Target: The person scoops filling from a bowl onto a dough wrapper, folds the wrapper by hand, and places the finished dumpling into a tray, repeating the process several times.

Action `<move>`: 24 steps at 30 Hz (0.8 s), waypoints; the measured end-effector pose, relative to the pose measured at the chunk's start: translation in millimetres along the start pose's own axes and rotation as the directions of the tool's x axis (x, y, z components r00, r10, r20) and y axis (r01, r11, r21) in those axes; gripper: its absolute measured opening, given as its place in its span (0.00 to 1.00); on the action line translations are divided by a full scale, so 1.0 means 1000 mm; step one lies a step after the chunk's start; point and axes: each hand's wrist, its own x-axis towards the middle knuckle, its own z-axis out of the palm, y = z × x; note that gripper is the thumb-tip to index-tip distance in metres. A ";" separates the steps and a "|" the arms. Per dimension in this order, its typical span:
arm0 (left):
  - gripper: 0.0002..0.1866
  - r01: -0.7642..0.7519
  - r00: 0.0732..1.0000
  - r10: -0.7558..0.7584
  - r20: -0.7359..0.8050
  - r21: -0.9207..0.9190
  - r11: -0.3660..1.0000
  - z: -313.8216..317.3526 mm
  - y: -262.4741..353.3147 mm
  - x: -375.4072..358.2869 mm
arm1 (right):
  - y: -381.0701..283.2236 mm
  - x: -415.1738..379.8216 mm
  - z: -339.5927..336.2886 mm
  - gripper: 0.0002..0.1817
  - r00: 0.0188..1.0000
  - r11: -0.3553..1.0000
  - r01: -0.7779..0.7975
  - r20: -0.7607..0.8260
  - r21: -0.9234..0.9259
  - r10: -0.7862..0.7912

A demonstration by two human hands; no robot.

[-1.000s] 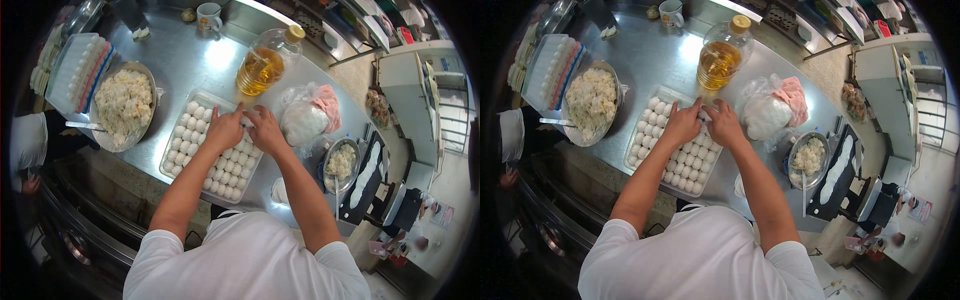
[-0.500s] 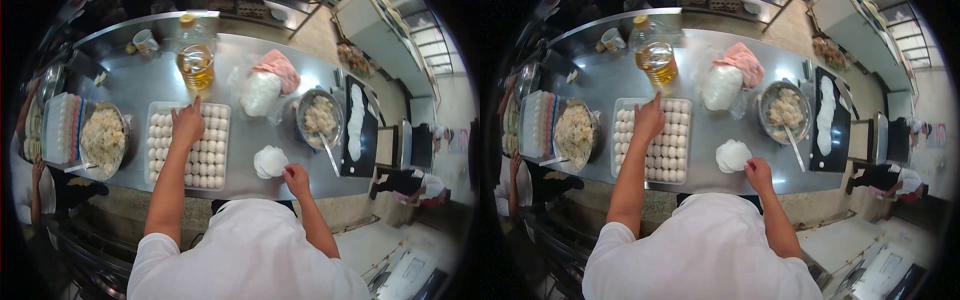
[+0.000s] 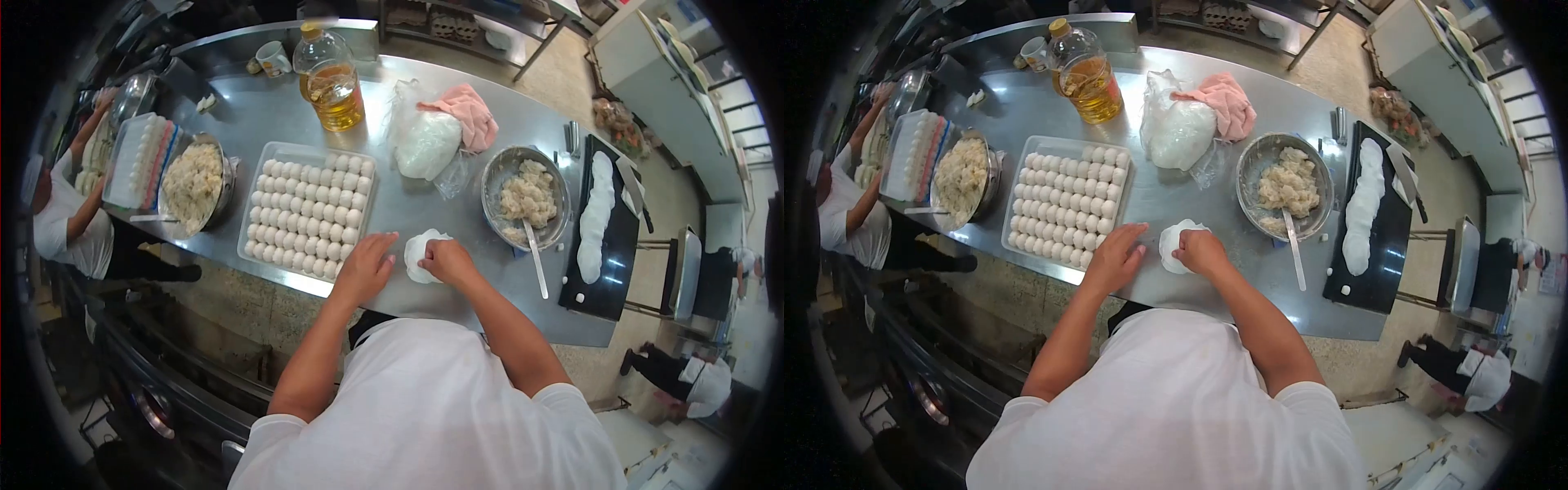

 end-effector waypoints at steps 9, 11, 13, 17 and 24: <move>0.23 0.073 0.997 -0.072 -0.025 0.046 0.996 0.001 0.007 -0.028 | -0.001 0.008 0.014 0.14 0.998 0.994 -0.047 -0.038 -0.101 0.043; 0.23 0.051 0.999 -0.051 0.000 0.033 0.998 -0.001 0.004 -0.026 | 0.000 0.005 0.022 0.09 0.990 0.990 -0.045 -0.136 -0.134 0.027; 0.23 0.022 1.000 -0.023 0.017 0.018 1.000 -0.003 -0.004 -0.021 | -0.005 0.000 0.021 0.09 0.989 0.990 -0.060 -0.145 -0.127 0.041; 0.23 -0.030 0.998 0.029 0.052 0.013 0.999 -0.010 -0.017 -0.010 | -0.005 0.003 0.025 0.09 0.983 0.982 -0.118 -0.157 -0.150 0.095; 0.22 -0.121 0.985 0.128 0.115 -0.060 0.991 -0.023 -0.037 0.010 | -0.025 -0.007 0.017 0.13 0.982 0.969 -0.155 -0.137 -0.191 0.130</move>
